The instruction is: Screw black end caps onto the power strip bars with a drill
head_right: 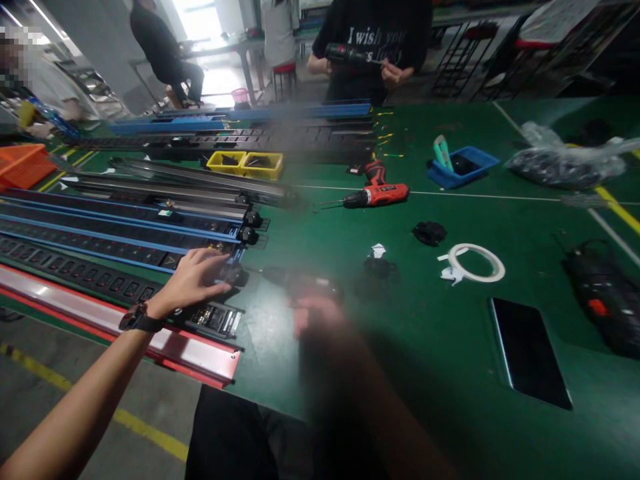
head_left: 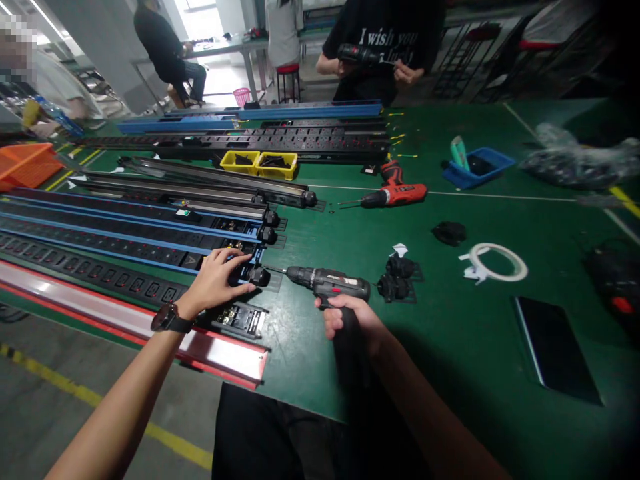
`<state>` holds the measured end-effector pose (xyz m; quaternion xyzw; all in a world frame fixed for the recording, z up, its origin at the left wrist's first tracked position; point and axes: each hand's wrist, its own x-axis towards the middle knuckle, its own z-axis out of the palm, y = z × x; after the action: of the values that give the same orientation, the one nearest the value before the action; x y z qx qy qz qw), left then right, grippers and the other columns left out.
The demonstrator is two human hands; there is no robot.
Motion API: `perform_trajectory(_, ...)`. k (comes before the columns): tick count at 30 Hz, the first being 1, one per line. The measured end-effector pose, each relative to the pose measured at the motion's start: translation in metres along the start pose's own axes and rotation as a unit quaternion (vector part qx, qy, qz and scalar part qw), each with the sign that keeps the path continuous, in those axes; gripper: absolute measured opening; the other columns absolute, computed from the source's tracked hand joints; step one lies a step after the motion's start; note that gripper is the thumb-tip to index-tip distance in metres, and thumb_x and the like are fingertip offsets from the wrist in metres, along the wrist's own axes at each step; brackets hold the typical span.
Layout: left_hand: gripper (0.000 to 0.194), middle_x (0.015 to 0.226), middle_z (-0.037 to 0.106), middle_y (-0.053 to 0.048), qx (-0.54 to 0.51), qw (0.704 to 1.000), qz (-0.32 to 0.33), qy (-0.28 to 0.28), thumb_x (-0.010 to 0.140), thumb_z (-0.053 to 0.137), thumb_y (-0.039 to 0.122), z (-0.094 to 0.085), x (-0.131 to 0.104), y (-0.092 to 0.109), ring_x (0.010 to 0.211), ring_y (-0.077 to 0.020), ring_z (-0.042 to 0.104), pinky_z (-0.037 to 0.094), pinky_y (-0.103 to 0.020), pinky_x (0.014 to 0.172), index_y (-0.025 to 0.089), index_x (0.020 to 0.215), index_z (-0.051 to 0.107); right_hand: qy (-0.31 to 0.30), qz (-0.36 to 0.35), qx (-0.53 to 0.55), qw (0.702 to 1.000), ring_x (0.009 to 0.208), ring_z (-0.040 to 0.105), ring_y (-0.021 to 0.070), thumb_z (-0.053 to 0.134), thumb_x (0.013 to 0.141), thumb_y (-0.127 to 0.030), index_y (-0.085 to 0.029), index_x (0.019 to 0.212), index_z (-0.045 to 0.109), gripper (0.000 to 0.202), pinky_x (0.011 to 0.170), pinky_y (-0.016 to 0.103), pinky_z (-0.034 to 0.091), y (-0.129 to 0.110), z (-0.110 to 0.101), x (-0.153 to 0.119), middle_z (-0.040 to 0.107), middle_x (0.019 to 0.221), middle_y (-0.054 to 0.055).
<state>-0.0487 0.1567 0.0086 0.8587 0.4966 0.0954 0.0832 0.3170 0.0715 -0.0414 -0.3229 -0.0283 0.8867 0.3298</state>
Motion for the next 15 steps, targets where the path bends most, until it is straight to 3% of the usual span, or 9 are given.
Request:
perform_trajectory(4,0.078,0.143,0.057,-0.007,-0.020,1.000,0.002,0.005,0.079,0.074,0.075,0.003,0.001,-0.008,0.132,-0.0352,0.045,0.038,-0.053,0.109,0.038,0.146,0.059,0.009,0.013,-0.005,1.000,0.049,0.052,0.0119,0.062,0.090,-0.020,-0.007,0.107,0.065,0.022,0.057,0.029,0.052,-0.005,0.005,0.006,0.052,0.057,-0.005)
perform_trajectory(11,0.079,0.140,0.058,-0.006,-0.049,0.999,-0.006,0.013,0.077,0.076,0.075,0.007,-0.001,-0.012,0.133,-0.0332,0.044,0.034,-0.053,0.114,0.038,0.144,0.060,-0.099,0.064,0.037,0.992,0.053,0.047,0.0092,0.064,0.088,-0.021,-0.016,0.103,0.058,0.017,0.063,0.026,0.049,-0.004,0.010,0.003,0.046,0.063,-0.008)
perform_trajectory(15,0.078,0.140,0.057,-0.006,-0.060,0.998,-0.002,0.015,0.077,0.076,0.075,0.007,-0.001,-0.013,0.134,-0.0330,0.044,0.032,-0.052,0.117,0.038,0.144,0.061,-0.112,0.074,0.039,0.990,0.054,0.046,0.0096,0.062,0.091,-0.023,-0.017,0.104,0.057,0.015,0.062,0.026,0.048,-0.005,0.003,0.004,0.046,0.063,-0.007)
